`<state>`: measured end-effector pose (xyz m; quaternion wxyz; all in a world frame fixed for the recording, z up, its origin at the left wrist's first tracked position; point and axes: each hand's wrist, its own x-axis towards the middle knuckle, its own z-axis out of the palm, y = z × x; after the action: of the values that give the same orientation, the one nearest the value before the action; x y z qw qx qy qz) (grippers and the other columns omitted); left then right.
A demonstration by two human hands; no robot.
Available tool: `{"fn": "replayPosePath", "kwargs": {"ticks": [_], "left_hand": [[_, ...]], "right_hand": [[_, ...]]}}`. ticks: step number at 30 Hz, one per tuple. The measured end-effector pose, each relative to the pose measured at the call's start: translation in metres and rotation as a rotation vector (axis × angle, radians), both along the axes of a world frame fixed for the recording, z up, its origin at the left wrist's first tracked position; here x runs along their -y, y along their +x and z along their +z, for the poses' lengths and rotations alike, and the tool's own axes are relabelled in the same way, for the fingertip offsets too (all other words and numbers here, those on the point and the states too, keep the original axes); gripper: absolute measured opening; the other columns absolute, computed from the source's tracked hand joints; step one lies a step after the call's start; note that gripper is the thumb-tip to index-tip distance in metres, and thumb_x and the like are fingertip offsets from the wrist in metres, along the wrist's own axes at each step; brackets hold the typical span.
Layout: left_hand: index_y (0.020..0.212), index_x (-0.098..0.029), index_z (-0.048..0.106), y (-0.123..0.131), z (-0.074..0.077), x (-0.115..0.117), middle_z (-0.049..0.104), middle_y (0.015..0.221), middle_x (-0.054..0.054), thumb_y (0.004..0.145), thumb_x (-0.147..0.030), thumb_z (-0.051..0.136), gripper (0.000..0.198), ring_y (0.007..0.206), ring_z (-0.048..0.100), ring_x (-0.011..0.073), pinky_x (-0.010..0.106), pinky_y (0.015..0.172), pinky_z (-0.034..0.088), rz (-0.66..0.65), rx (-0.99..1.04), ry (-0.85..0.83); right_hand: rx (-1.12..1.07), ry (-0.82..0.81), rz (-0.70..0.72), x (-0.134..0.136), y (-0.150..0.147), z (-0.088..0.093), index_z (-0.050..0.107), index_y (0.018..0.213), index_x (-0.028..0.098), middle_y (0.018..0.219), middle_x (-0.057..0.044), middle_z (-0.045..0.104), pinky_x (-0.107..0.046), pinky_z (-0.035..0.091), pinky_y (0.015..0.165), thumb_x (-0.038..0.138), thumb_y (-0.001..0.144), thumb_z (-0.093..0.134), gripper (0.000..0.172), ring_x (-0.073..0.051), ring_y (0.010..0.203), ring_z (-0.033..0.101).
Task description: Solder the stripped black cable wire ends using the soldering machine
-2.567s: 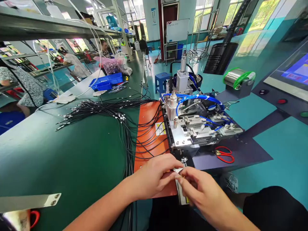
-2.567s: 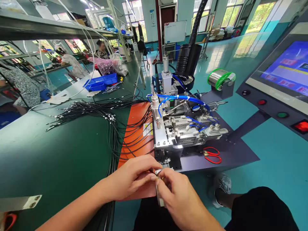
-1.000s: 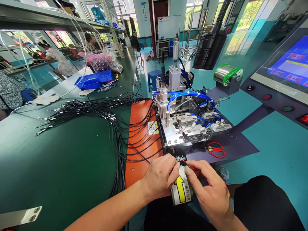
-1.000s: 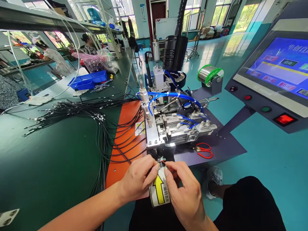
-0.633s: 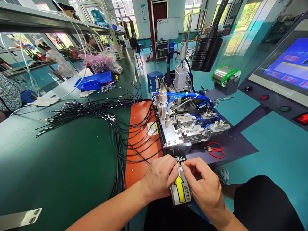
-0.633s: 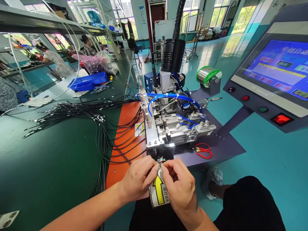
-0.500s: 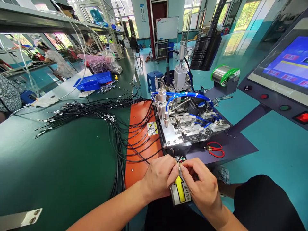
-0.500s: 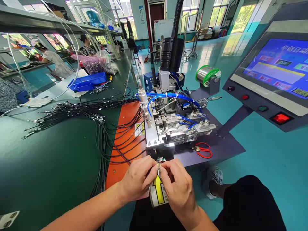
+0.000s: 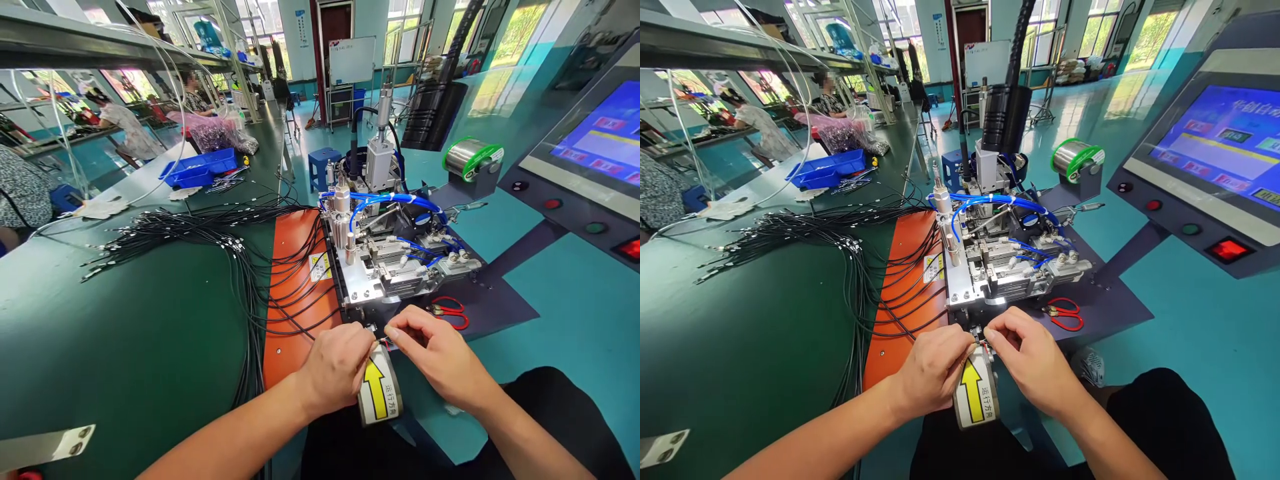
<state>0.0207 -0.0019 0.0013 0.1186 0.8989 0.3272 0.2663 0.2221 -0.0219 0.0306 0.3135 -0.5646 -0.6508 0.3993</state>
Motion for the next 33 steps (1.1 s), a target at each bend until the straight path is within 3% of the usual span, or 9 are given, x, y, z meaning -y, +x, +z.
{"fn": "replayPosePath", "kwargs": {"ticks": [7,11,16,20,23,28,33], "left_hand": [[0.075,-0.019,0.049,0.0,0.003,-0.002,0.05,0.069,0.002,0.092,-0.019,0.043,0.018,0.06,0.04,0.0159,0.031,0.053,0.029,-0.059,-0.026,0.076],[0.079,-0.018,0.051,-0.001,0.005,-0.003,0.052,0.071,0.003,0.09,-0.017,0.044,0.013,0.061,0.042,0.0162,0.03,0.053,0.03,-0.09,-0.035,0.08],[0.079,-0.018,0.05,-0.001,0.004,-0.002,0.052,0.071,0.003,0.097,-0.018,0.04,0.021,0.061,0.043,0.0153,0.029,0.055,0.033,-0.038,-0.028,0.02],[0.082,-0.017,0.052,-0.001,0.002,-0.001,0.053,0.072,0.003,0.101,-0.022,0.038,0.025,0.063,0.045,0.0146,0.028,0.058,0.035,-0.008,-0.032,-0.018],[0.083,-0.016,0.054,-0.001,0.002,-0.001,0.052,0.071,0.002,0.101,-0.023,0.039,0.025,0.062,0.046,0.0142,0.027,0.057,0.035,-0.008,-0.021,-0.041],[0.082,-0.016,0.054,-0.001,0.002,-0.001,0.052,0.07,0.002,0.101,-0.022,0.039,0.025,0.061,0.045,0.0136,0.027,0.056,0.036,-0.018,-0.009,-0.037],[0.084,-0.016,0.055,-0.001,0.002,-0.002,0.053,0.071,0.002,0.101,-0.023,0.039,0.025,0.062,0.046,0.0142,0.028,0.057,0.037,-0.015,-0.021,-0.017]], "right_hand": [[0.258,0.112,0.239,-0.011,0.0,0.016,0.052,0.082,0.021,0.085,-0.001,0.053,-0.029,0.041,0.067,0.024,0.1,0.043,0.02,-0.016,0.073,0.05],[0.31,0.091,0.26,-0.019,-0.005,0.019,0.053,0.079,0.021,0.08,-0.001,0.055,-0.029,0.04,0.063,0.026,0.1,0.045,0.023,-0.015,0.069,0.05],[-0.036,-0.027,0.046,-0.012,-0.001,0.01,0.065,0.085,0.021,0.082,0.0,0.062,-0.027,0.044,0.069,0.039,0.099,0.049,0.028,-0.016,0.078,0.057],[-0.3,-0.25,-0.124,0.004,0.007,-0.001,0.069,0.108,0.022,0.081,0.0,0.064,-0.024,0.041,0.057,0.047,0.093,0.058,0.032,-0.014,0.07,0.055],[-0.435,-0.344,-0.109,0.011,0.006,-0.007,0.07,0.109,0.021,0.085,0.0,0.064,-0.022,0.039,0.056,0.043,0.089,0.065,0.03,-0.013,0.069,0.053],[-0.505,-0.33,-0.1,0.009,-0.004,-0.009,0.073,0.096,0.02,0.083,0.001,0.064,-0.022,0.039,0.056,0.037,0.086,0.067,0.021,-0.012,0.069,0.053],[-0.507,-0.308,-0.112,0.007,-0.009,-0.009,0.072,0.089,0.018,0.079,0.0,0.064,-0.022,0.038,0.054,0.039,0.084,0.068,0.022,-0.012,0.067,0.052]]}}
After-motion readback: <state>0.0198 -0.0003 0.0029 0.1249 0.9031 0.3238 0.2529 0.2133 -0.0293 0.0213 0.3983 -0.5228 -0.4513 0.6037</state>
